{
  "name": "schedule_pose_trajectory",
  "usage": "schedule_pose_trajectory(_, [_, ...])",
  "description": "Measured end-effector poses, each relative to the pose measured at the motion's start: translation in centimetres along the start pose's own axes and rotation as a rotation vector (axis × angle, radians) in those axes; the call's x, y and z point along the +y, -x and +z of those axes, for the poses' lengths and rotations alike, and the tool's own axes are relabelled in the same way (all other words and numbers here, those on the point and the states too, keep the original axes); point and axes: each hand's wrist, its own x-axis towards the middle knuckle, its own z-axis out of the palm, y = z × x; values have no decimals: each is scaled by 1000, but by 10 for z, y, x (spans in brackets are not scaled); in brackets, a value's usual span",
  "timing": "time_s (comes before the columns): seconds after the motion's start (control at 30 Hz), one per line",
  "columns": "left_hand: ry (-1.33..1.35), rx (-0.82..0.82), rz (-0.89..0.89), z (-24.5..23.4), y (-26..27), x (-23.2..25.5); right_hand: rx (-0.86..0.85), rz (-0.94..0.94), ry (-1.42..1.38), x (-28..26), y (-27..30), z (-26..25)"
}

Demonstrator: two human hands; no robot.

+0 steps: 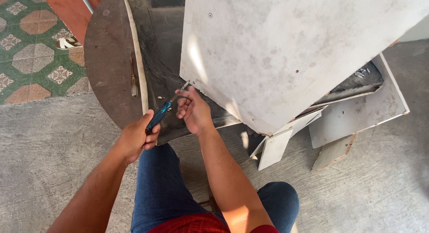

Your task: The person uses a screwdriver to tighten screws into a white cabinet. They remove a small panel, place it aside, and continue securing the cabinet with screws.

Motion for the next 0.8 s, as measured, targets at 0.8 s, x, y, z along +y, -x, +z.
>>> schedule_pose_trajectory(0.8, [-128,155,608,-40,-42,-29,454,-126,-182,6,-69,-15])
